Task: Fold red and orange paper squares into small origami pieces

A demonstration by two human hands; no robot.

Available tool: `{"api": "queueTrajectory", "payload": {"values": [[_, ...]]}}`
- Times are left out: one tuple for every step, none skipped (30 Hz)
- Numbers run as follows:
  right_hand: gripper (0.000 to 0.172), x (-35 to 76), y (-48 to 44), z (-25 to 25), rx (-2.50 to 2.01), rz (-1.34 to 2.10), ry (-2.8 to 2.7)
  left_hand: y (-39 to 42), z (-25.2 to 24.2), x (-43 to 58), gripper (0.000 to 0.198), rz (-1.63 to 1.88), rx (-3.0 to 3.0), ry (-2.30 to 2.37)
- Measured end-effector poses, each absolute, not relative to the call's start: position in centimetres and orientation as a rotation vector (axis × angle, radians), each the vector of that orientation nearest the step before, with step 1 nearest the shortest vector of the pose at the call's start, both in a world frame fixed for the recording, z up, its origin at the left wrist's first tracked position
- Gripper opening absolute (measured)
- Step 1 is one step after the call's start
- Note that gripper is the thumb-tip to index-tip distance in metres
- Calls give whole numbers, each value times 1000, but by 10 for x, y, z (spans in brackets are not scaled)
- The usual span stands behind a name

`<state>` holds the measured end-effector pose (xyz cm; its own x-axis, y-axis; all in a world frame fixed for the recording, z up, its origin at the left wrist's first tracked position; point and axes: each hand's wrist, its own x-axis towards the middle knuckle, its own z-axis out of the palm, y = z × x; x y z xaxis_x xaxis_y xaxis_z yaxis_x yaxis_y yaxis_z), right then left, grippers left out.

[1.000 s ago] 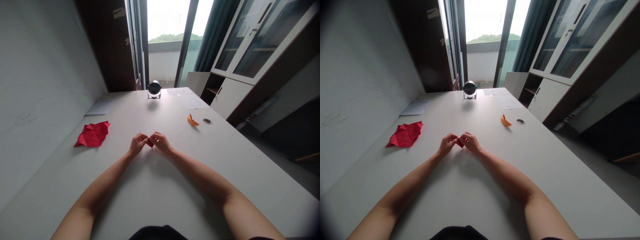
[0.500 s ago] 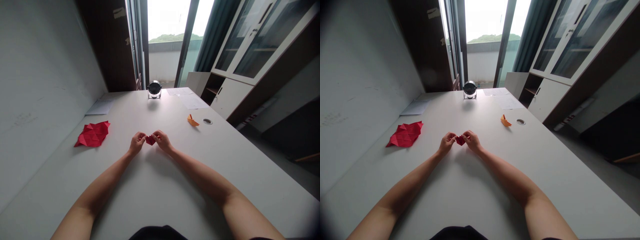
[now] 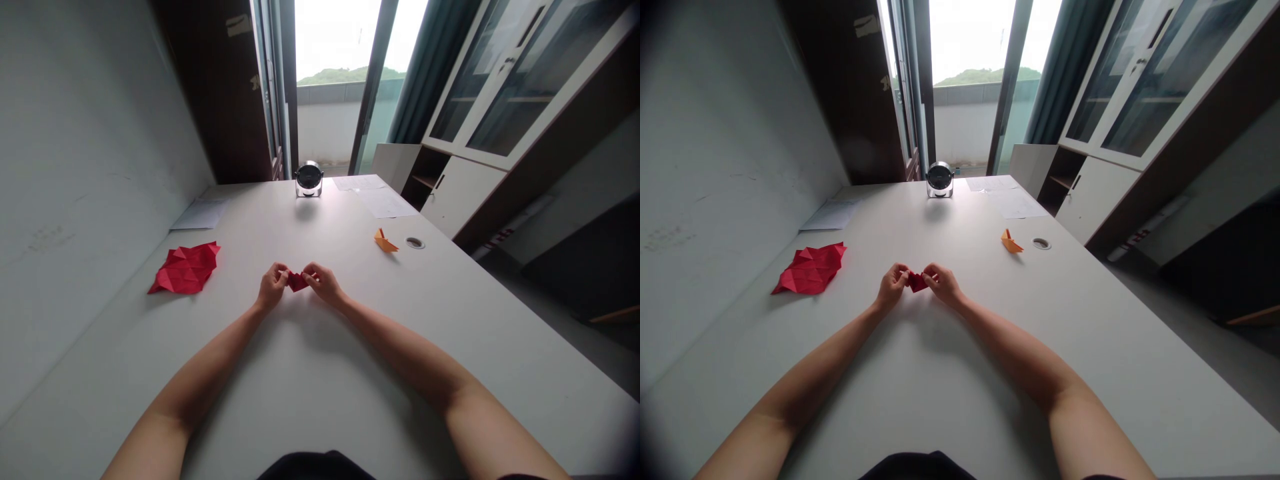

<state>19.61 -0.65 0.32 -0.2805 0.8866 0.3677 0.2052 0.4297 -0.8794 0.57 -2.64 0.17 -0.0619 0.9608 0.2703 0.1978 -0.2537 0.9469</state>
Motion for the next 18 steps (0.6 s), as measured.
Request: {"api": "queueTrajectory", "payload": {"values": [[9, 196, -7, 3, -945, 906, -1768, -27, 1, 6, 20, 1369, 1522, 1288], [8, 196, -8, 4, -945, 900, -1791, -27, 0, 5, 20, 1361, 1531, 1298], [8, 195, -8, 4, -950, 893, -1812, -27, 0, 5, 19, 1352, 1539, 1305], [9, 195, -9, 4, -955, 889, -1830, -27, 1, 5, 19, 1343, 1545, 1310], [11, 195, -10, 4, -960, 887, -1845, -28, 1, 4, 18, 1336, 1548, 1314], [14, 196, -10, 4, -962, 885, -1857, -28, 2, 4, 17, 1330, 1550, 1315], [16, 196, -11, 4, -963, 882, -1869, -28, 3, 4, 17, 1324, 1551, 1313], [18, 196, -12, 5, -962, 878, -1882, -29, 4, 4, 17, 1318, 1553, 1310], [20, 196, -12, 5, -958, 871, -1896, -29, 4, 4, 17, 1313, 1556, 1307], [20, 196, -12, 5, -953, 863, -1909, -29, 4, 3, 17, 1308, 1561, 1306], [20, 196, -12, 5, -950, 854, -1920, -29, 4, 3, 17, 1304, 1569, 1310], [19, 197, -12, 5, -949, 843, -1927, -28, 4, 3, 17, 1301, 1576, 1318], [17, 197, -12, 5, -949, 830, -1934, -28, 3, 3, 17, 1300, 1579, 1327], [16, 197, -12, 5, -949, 814, -1940, -27, 2, 2, 17, 1300, 1580, 1337], [14, 197, -11, 4, -948, 797, -1949, -26, 0, 2, 16, 1301, 1580, 1347], [13, 197, -11, 4, -948, 783, -1960, -26, -1, 1, 16, 1300, 1582, 1357], [12, 198, -11, 4, -948, 773, -1972, -25, -2, 1, 16, 1299, 1587, 1366], [11, 198, -11, 3, -949, 767, -1985, -25, -3, 0, 17, 1297, 1594, 1377]]}}
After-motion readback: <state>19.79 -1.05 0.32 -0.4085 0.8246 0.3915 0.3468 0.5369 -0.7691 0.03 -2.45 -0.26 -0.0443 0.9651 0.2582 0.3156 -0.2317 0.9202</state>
